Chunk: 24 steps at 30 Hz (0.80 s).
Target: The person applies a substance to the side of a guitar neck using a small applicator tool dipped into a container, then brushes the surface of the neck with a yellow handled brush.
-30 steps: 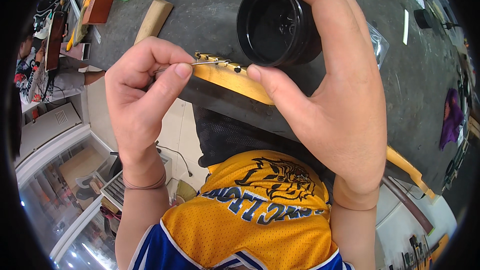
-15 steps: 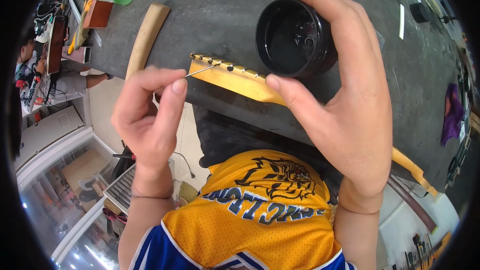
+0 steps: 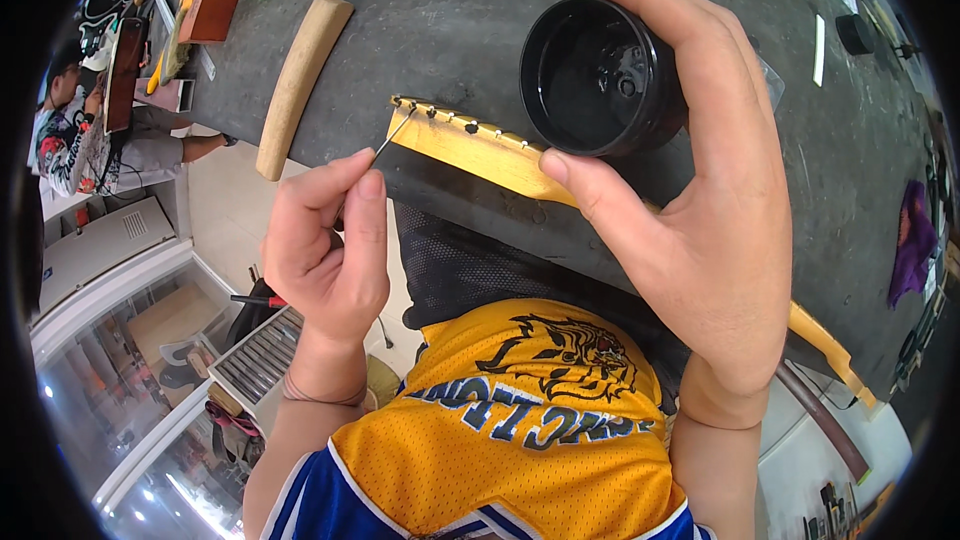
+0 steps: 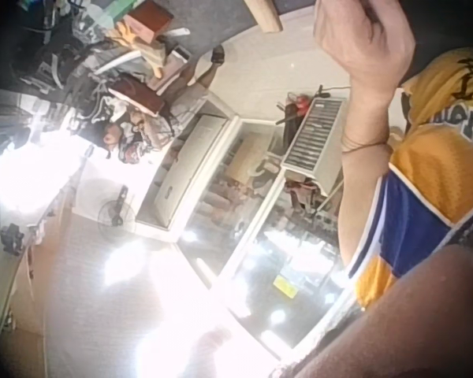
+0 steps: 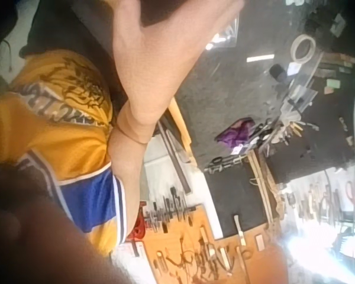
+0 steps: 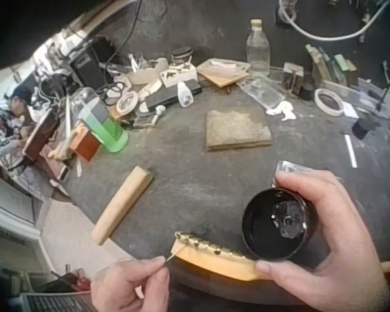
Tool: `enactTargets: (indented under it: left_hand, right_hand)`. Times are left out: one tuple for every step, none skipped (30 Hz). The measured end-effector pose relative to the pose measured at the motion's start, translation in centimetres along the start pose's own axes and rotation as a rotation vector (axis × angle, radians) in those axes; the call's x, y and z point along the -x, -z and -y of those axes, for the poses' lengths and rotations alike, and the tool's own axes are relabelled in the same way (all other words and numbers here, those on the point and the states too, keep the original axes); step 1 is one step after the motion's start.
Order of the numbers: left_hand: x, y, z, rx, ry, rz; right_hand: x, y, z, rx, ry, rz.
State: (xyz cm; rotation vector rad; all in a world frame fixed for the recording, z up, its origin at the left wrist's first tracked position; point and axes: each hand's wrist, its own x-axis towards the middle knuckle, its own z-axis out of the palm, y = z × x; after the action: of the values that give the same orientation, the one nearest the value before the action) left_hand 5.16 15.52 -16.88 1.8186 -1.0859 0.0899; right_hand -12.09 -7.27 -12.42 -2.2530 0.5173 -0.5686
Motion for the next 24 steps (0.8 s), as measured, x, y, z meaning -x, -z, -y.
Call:
enactTargets:
  left_hand:
    - [0.1, -0.1, -0.2, 0.001, 0.001, 0.0]
    - [0.2, -0.1, -0.4, -0.038, 0.003, 0.015]
    - [0.4, -0.1, -0.5, -0.078, 0.006, 0.031]
    - [0.5, -0.1, -0.7, -0.081, 0.008, 0.03]
    - [0.5, -0.2, -0.9, -0.09, 0.013, 0.043]
    - [0.6, -0.2, -1.1, -0.1, 0.019, 0.055]
    - [0.7, -0.4, -1.3, -0.103, 0.022, 0.054]
    - [0.8, -0.6, -1.5, -0.084, 0.018, 0.059]
    - [0.9, -0.8, -1.7, -0.066, 0.013, 0.064]
    - [1.0, -0.9, -2.0, -0.067, 0.015, 0.063]
    - [1.1, -1.1, -2.2, -0.052, 0.025, 0.075]
    - [1.1, -1.3, -2.4, -0.037, 0.035, 0.086]
    - [1.1, -1.5, -2.6, -0.04, 0.024, 0.087]
    - [1.1, -1.7, -2.8, -0.04, 0.024, 0.087]
    - [1.0, -1.8, -3.0, -0.039, 0.016, 0.092]
    - [1.0, -1.9, -3.2, -0.037, 0.008, 0.097]
    - [1.2, -2.0, -3.2, -0.04, 0.008, 0.098]
    - [1.4, -2.0, -3.3, -0.002, 0.034, 0.087]
    - [1.5, -2.0, -3.3, 0.035, 0.06, 0.076]
    - [1.6, -2.0, -3.2, 0.036, 0.06, 0.076]
    - [1.6, -1.9, -3.1, 0.047, 0.077, 0.065]
    - [1.5, -1.9, -3.0, 0.057, 0.094, 0.053]
    - [1.5, -2.0, -3.0, 0.057, 0.093, 0.053]
    - [1.4, -2.0, -3.0, 0.047, 0.094, 0.057]
  right_hand:
    - [0.0, 0.1, 0.0, -0.004, -0.005, 0.004]
    - [0.0, 0.0, -0.1, -0.006, -0.004, 0.006]
    - [0.1, -0.1, -0.2, -0.019, 0.003, 0.006]
    - [0.1, -0.2, -0.3, -0.033, 0.01, 0.007]
    - [0.1, -0.2, -0.3, -0.034, 0.011, 0.01]
    - [0.1, -0.2, -0.3, -0.025, 0.014, 0.009]
    - [0.1, -0.3, -0.2, -0.016, 0.016, 0.009]
    - [0.1, -0.6, -0.2, -0.016, 0.017, 0.011]
    - [0.3, -1.1, -0.3, -0.129, -0.001, -0.03]
    - [0.4, -1.4, -0.2, -0.243, -0.02, -0.071]
    - [0.4, -1.4, -0.2, -0.243, -0.02, -0.068]
    - [0.3, -1.3, -0.1, -0.243, -0.029, -0.068]
    - [0.3, -1.3, -0.1, -0.243, -0.037, -0.068]
    - [0.3, -1.3, -0.1, -0.243, -0.038, -0.068]
    - [0.4, -1.2, -0.1, -0.243, -0.04, -0.064]
    - [0.4, -1.2, -0.2, -0.243, -0.041, -0.059]
    - [0.4, -1.3, -0.3, -0.246, -0.041, -0.059]
    - [0.3, -1.4, -0.4, -0.249, -0.024, -0.066]
    - [0.4, -1.5, -0.5, -0.252, -0.006, -0.074]
    - [0.4, -1.5, -0.4, -0.251, -0.007, -0.073]
    - [0.4, -1.5, -0.4, -0.259, -0.014, -0.068]
    - [0.4, -1.5, -0.4, -0.268, -0.021, -0.063]
    - [0.4, -1.4, -0.4, -0.268, -0.021, -0.063]
    - [0.4, -1.4, -0.5, -0.268, -0.013, -0.06]
